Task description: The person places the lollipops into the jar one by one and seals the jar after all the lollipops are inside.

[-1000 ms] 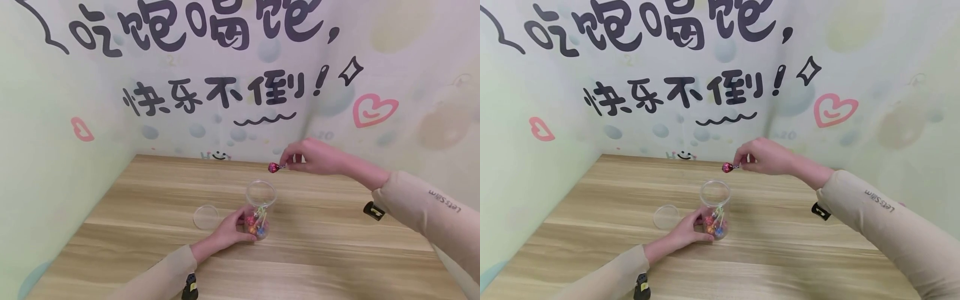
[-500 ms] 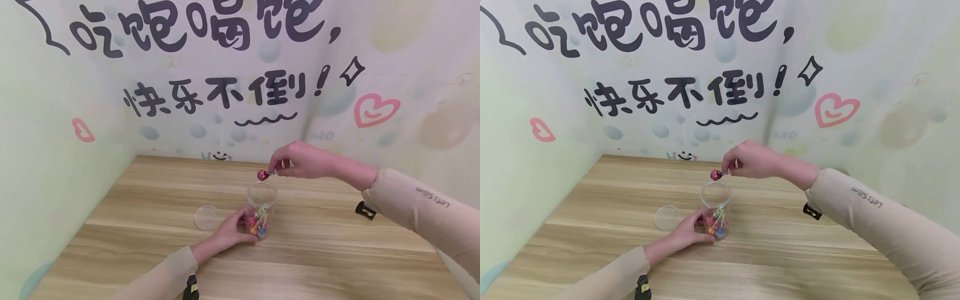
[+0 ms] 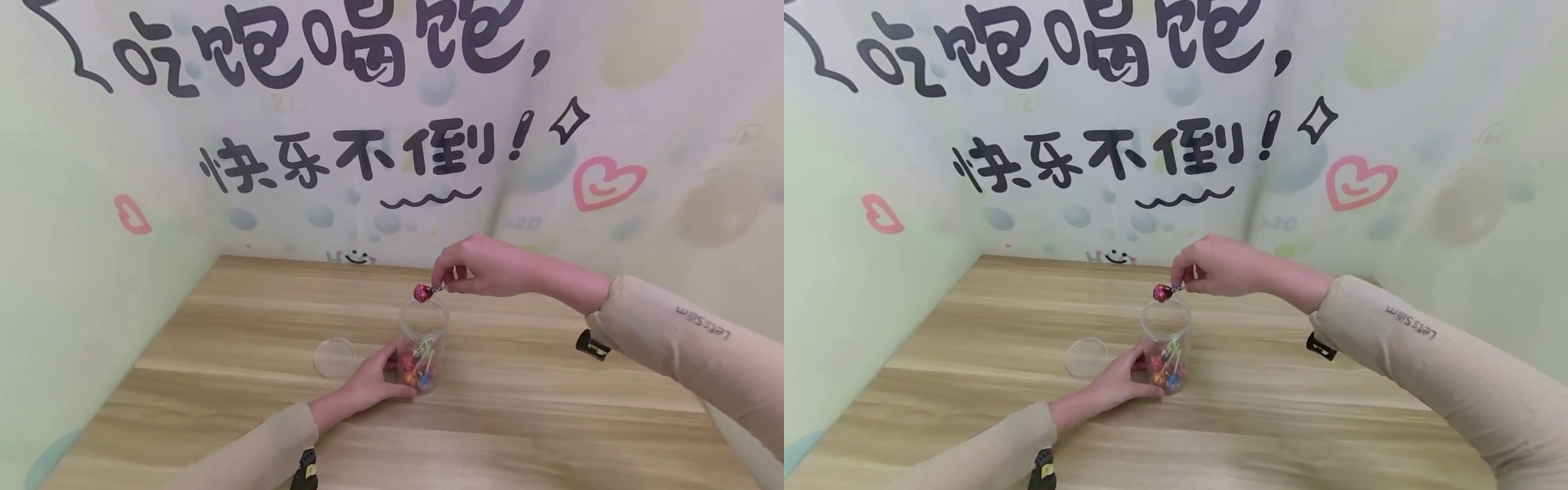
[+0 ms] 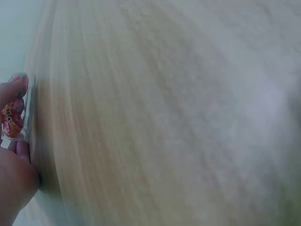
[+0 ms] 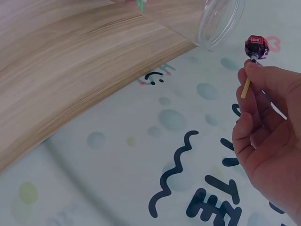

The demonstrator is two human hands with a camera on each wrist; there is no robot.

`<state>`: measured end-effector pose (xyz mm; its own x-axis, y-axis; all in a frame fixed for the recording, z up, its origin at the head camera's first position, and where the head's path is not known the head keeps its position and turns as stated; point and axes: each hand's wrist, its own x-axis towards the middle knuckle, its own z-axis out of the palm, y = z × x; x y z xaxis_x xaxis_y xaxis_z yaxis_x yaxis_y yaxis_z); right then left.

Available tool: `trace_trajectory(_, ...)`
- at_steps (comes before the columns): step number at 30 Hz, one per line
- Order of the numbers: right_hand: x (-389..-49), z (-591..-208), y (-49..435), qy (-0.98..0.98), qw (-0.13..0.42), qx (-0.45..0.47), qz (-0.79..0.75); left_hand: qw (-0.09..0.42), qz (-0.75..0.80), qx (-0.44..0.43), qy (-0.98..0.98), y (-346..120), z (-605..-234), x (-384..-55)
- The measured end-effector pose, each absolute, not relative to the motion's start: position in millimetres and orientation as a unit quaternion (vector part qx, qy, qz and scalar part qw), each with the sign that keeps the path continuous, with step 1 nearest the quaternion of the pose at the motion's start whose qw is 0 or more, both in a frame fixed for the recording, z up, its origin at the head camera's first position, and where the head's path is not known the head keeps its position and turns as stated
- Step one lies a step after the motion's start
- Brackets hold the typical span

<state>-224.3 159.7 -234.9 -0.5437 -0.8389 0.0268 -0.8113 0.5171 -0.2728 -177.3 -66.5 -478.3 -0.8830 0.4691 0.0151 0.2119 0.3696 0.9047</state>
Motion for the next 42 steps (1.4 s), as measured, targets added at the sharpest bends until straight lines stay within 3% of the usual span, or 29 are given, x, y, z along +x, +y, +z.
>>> trace_trajectory(42, -225, -267, 135, 0.851, 0.125, -0.499, -0.111, 0.111, 0.528, 0.208, 0.816, -66, -483, -179)
